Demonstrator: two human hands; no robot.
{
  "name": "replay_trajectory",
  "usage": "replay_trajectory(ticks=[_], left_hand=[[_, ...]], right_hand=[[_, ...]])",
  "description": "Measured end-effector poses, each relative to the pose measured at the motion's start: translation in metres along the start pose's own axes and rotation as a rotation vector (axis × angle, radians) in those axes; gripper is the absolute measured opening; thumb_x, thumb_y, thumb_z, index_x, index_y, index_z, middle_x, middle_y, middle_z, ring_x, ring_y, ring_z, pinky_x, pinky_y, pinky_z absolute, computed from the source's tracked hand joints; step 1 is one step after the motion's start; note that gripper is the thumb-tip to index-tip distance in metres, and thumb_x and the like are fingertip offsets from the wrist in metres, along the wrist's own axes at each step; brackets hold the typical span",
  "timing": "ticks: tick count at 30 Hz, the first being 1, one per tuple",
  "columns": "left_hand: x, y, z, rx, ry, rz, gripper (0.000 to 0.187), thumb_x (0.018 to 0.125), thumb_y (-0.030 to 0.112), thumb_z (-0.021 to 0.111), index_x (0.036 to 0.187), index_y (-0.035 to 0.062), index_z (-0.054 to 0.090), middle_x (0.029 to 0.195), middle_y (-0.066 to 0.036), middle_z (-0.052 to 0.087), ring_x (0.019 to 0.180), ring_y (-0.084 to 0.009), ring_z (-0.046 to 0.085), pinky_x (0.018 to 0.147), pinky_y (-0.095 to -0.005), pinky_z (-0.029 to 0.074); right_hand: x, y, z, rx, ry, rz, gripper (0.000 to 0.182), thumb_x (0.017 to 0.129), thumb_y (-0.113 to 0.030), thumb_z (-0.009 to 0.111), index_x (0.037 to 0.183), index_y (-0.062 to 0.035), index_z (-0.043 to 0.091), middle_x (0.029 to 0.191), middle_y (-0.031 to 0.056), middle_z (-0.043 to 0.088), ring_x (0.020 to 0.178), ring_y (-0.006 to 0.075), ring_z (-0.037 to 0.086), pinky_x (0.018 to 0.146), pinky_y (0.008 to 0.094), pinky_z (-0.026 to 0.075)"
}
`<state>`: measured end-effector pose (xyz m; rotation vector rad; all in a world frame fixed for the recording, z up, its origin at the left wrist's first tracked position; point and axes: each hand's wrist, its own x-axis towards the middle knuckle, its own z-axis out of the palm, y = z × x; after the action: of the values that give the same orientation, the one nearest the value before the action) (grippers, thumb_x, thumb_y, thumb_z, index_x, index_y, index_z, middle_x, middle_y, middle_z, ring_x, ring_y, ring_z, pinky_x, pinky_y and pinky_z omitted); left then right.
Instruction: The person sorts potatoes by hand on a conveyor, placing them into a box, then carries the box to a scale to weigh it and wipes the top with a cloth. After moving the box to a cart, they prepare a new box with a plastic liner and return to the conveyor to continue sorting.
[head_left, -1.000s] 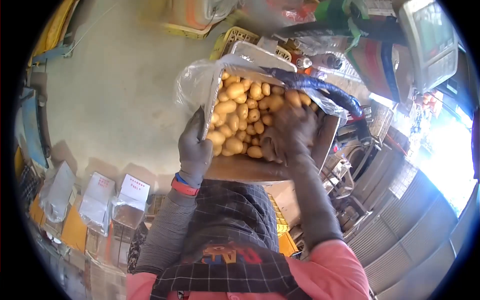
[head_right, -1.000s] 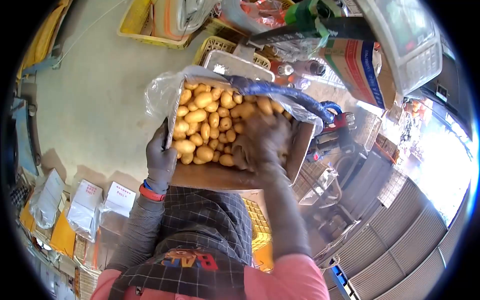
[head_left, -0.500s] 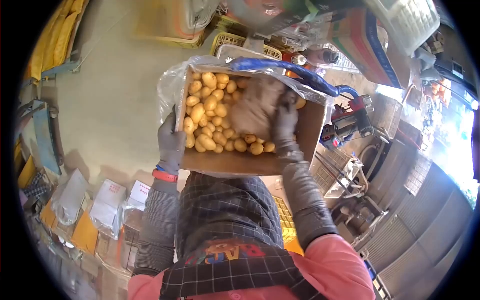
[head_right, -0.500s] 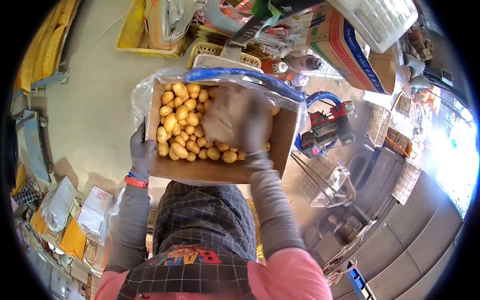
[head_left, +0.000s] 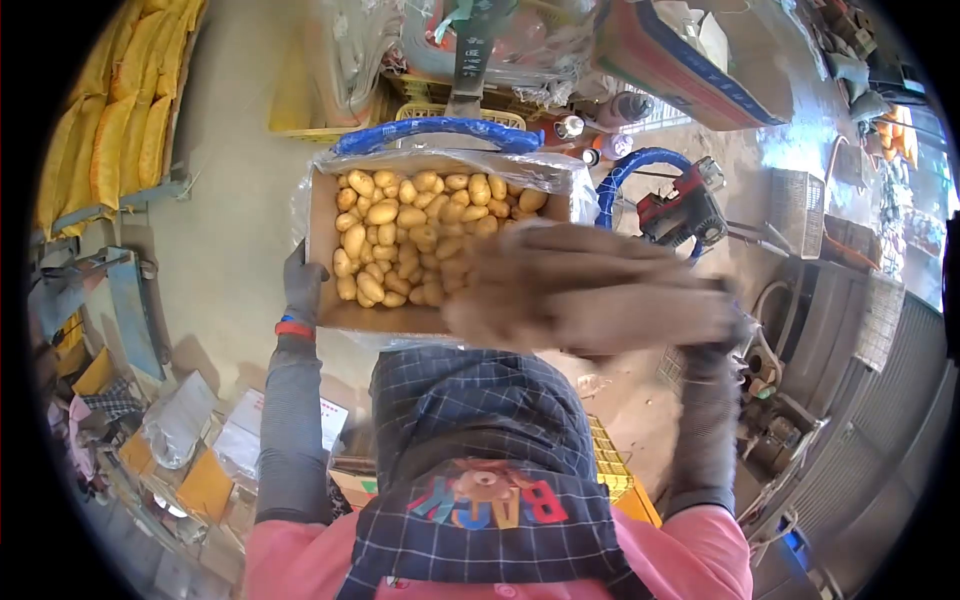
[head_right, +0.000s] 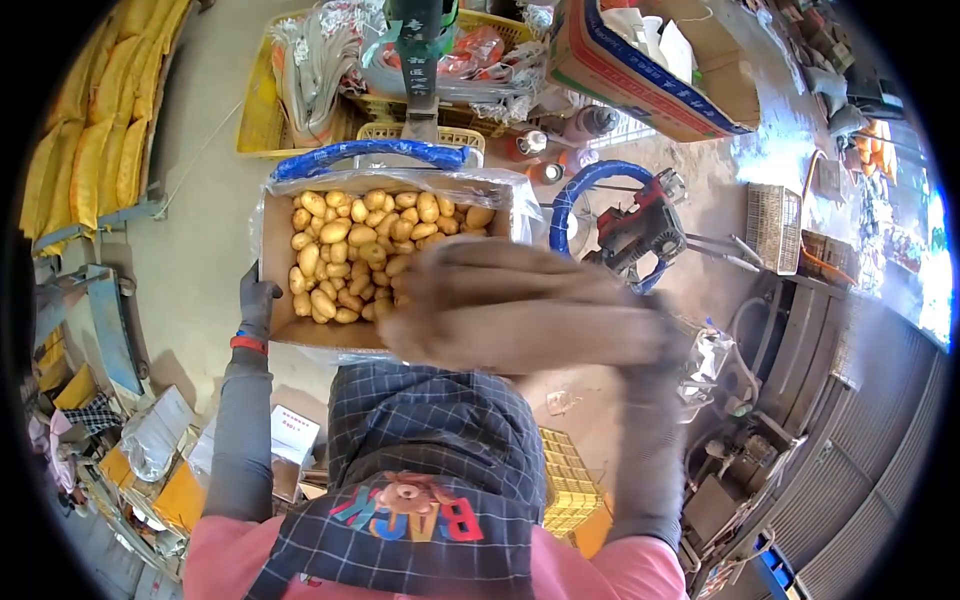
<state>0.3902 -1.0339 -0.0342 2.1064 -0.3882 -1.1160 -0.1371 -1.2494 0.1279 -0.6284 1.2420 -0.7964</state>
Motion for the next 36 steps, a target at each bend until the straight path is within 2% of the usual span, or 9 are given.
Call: replay_trajectory(ticks=[4,7,8,9,11,18,26,29,36], left_hand=[[-0.003,0.000,0.004,-0.094,0.040,0.075,0.058,0.058,-0.003,0.047,0.115,-0.0035,0.059,0.089,-0.004,0.062,0.073,-0.0142,0.053,0.066,-0.0242,0.046],[0.001,-0.004,0.000,-0.019,0.017,0.000,0.066,0.057,-0.004,0.046,0.123,-0.0047,0.056,0.102,-0.010,0.064,0.088,-0.0198,0.060,0.079,-0.0262,0.047],[0.001,-0.003,0.000,-0.029,0.016,-0.011,0.066,0.057,-0.005,0.047,0.122,-0.0047,0.056,0.101,-0.010,0.064,0.088,-0.0198,0.060,0.078,-0.0264,0.047],[0.001,-0.001,0.001,-0.038,0.014,-0.025,0.066,0.057,-0.005,0.047,0.122,-0.0047,0.056,0.101,-0.010,0.064,0.088,-0.0199,0.060,0.078,-0.0266,0.048],[0.002,-0.005,0.002,-0.029,0.036,-0.008,0.060,0.058,-0.003,0.048,0.117,-0.0037,0.058,0.094,-0.008,0.063,0.079,-0.0174,0.057,0.070,-0.0264,0.047],[0.002,-0.007,0.002,-0.003,0.067,0.011,0.056,0.057,-0.002,0.050,0.112,-0.0024,0.061,0.088,-0.006,0.063,0.073,-0.0168,0.057,0.065,-0.0271,0.048],[0.000,-0.007,0.000,-0.087,0.022,-0.062,0.061,0.058,-0.006,0.047,0.119,-0.0038,0.058,0.100,-0.009,0.063,0.089,-0.0197,0.059,0.080,-0.0273,0.047],[-0.005,0.008,0.002,-0.201,-0.010,-0.055,0.056,0.058,-0.004,0.048,0.112,-0.0035,0.059,0.091,-0.005,0.062,0.076,-0.0158,0.057,0.068,-0.0254,0.048],[-0.002,-0.001,-0.001,-0.050,-0.013,0.032,0.054,0.059,-0.001,0.048,0.112,-0.0034,0.059,0.092,-0.005,0.061,0.076,-0.0149,0.057,0.069,-0.0259,0.048]], right_hand=[[-0.052,-0.114,-0.041,0.235,0.056,-0.535,0.035,0.091,-0.019,0.042,0.121,-0.0026,0.051,0.119,0.0106,0.056,0.112,0.0219,0.055,0.099,0.0417,0.041],[0.003,-0.107,-0.201,-0.893,0.273,-0.629,0.040,0.084,-0.016,0.053,0.121,-0.0026,0.049,0.121,0.0088,0.053,0.110,0.0179,0.053,0.088,0.0288,0.047],[0.017,-0.095,-0.131,-1.151,0.261,-0.786,0.016,0.081,-0.009,0.059,0.093,0.0002,0.062,0.085,0.0038,0.059,0.072,0.0173,0.056,0.066,0.0301,0.048],[0.045,-0.068,-0.137,-0.451,0.289,-0.319,0.016,0.079,-0.005,0.058,0.094,-0.0015,0.062,0.080,0.0011,0.057,0.067,0.0163,0.056,0.062,0.0294,0.049],[0.079,-0.010,-0.117,-0.587,0.258,-0.116,0.018,0.078,0.000,0.055,0.094,-0.0049,0.062,0.082,0.0038,0.060,0.070,0.0147,0.061,0.059,0.0275,0.052],[0.071,0.044,-0.032,-0.804,0.059,-0.577,0.015,0.074,0.002,0.055,0.088,0.0002,0.061,0.078,0.0043,0.062,0.074,0.0128,0.057,0.070,0.0246,0.046],[0.112,0.125,-0.030,-0.762,0.207,0.088,0.025,0.077,-0.004,0.060,0.102,0.0014,0.062,0.084,0.0124,0.065,0.076,0.0226,0.062,0.072,0.0302,0.048],[0.077,0.072,0.016,-1.180,0.065,-0.644,0.021,0.078,-0.006,0.058,0.097,-0.0058,0.066,0.093,0.0095,0.064,0.090,0.0267,0.061,0.083,0.0336,0.047],[0.091,0.028,-0.077,-0.513,0.845,-0.702,0.017,0.085,-0.001,0.056,0.097,0.0054,0.066,0.094,0.0091,0.068,0.086,0.0193,0.063,0.081,0.0284,0.048]])
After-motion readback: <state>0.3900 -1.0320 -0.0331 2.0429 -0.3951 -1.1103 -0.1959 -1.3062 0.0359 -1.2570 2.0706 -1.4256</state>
